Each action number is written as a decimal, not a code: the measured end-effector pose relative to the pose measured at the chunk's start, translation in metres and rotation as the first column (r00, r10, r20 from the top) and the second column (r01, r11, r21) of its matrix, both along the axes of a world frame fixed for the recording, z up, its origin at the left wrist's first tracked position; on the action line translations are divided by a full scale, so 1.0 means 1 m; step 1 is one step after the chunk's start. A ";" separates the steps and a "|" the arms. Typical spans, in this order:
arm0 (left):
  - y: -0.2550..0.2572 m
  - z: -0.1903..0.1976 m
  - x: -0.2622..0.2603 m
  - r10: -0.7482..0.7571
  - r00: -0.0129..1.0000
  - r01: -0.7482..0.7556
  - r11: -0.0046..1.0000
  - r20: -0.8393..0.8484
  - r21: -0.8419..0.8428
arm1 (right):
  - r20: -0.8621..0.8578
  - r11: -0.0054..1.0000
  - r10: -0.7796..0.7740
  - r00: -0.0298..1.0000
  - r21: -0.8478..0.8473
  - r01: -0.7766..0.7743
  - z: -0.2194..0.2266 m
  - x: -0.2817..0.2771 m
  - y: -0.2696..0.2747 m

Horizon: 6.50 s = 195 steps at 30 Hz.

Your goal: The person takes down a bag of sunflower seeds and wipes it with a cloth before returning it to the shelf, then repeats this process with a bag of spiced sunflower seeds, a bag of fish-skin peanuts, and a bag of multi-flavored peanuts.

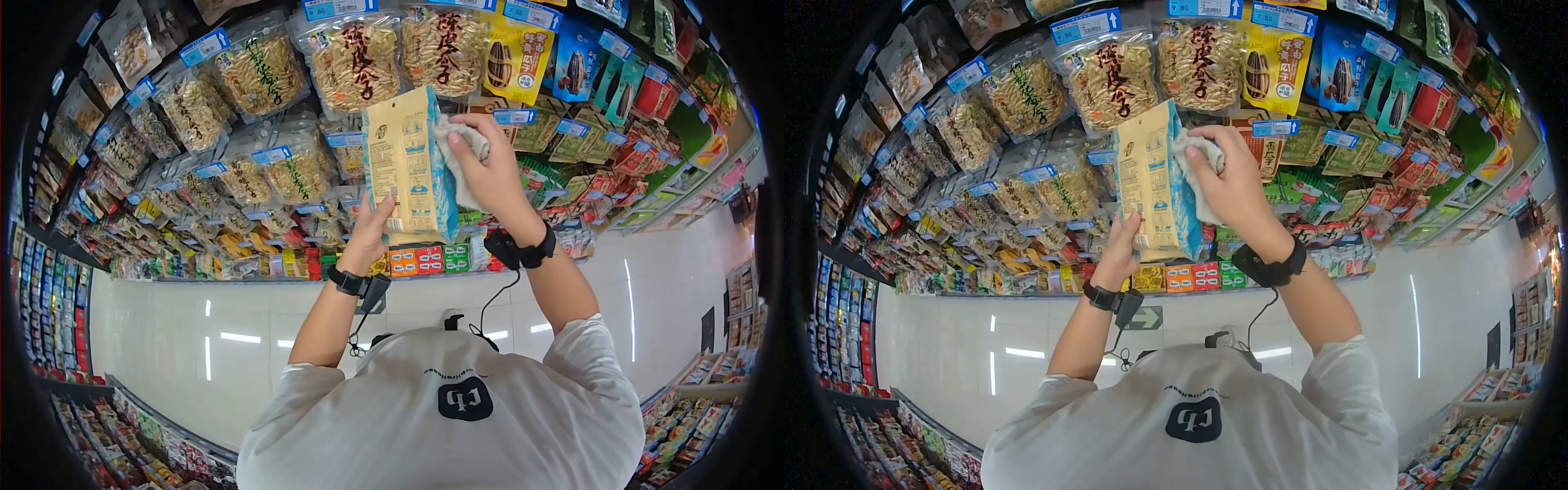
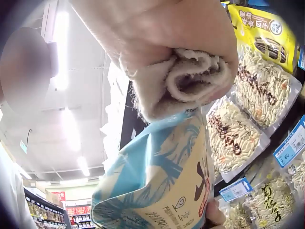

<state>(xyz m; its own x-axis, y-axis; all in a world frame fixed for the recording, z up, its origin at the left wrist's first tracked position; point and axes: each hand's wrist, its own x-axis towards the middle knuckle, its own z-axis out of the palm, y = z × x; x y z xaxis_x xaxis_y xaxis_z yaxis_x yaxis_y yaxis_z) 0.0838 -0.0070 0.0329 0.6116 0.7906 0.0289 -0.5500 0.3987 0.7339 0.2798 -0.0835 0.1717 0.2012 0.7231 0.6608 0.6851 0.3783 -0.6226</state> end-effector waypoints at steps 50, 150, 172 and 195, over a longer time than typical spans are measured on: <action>0.002 0.047 0.007 0.625 0.763 -0.492 0.727 -0.165 0.479 | -0.115 0.993 -0.028 0.993 -0.121 0.014 -0.045 0.003 -0.010; 0.001 0.073 0.023 0.099 0.994 -0.100 0.995 0.044 0.022 | 0.538 0.911 -0.022 0.843 0.357 -0.204 -0.094 0.003 -0.002; -0.028 0.092 0.034 0.354 0.886 -0.046 0.710 -0.299 0.703 | -0.216 0.995 -0.014 0.976 0.094 0.035 -0.046 -0.020 0.018; -0.033 0.056 0.026 0.582 0.751 0.069 0.399 -0.311 0.914 | -0.167 0.995 -0.098 0.981 0.004 0.100 0.005 0.011 0.037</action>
